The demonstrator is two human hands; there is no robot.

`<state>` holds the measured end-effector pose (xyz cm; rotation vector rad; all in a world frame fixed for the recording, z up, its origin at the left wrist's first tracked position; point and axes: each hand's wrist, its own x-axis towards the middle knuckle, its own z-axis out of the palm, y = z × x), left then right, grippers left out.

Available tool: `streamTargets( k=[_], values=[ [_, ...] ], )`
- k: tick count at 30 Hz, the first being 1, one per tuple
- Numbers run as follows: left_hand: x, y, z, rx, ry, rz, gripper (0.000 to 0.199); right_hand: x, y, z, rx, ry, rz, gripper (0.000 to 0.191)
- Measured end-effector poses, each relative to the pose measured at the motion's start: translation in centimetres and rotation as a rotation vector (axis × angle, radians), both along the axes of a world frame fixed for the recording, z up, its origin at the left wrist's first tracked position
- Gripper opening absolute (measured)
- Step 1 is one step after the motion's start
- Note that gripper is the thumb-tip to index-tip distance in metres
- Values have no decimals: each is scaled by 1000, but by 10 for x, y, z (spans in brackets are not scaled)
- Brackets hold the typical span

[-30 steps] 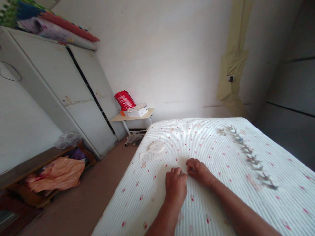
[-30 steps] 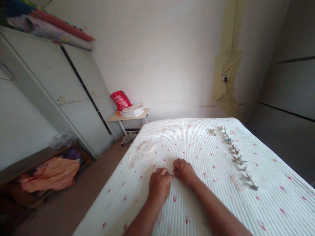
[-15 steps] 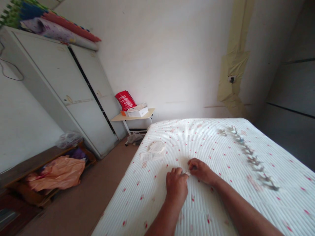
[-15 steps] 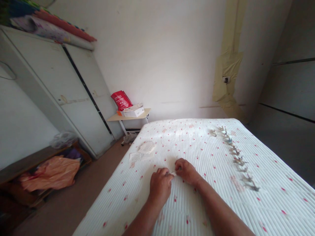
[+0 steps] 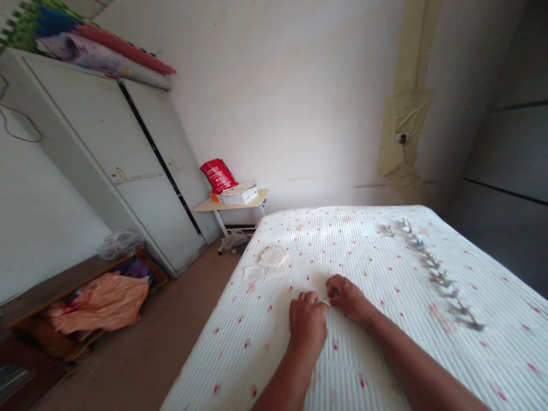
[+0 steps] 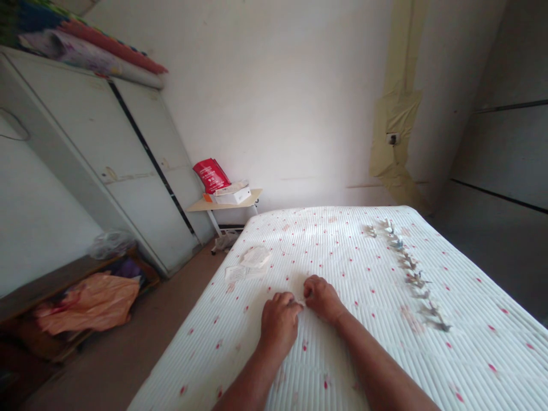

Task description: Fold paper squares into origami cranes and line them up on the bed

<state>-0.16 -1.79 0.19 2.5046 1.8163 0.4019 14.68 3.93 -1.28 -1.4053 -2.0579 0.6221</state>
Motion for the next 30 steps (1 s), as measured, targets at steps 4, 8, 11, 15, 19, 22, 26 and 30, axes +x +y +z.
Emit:
streamTargets(
  k=[4,8,11,15,19,22,26,30],
  values=[
    [0,0,0,-20,2,7,27,4,1,0,-4,48,38,19],
    [0,0,1,-30,5,9,26,7,2,1,-22,101,88,19],
    [0,0,1,-36,4,11,27,7,1,2,-38,109,71,14],
    [1,0,2,-42,1,21,28,3,-1,1,-22,39,12,12],
    [1,-1,3,-37,-18,10,29,0,0,-2,-9,-6,-17,16],
    [0,-1,4,-49,-19,15,29,2,3,-5,-7,8,-6,20],
    [0,-1,3,-50,-43,16,27,7,4,-5,-21,40,34,25],
    [-1,-1,2,-46,-89,24,27,9,3,-1,-47,74,64,27]
  ],
)
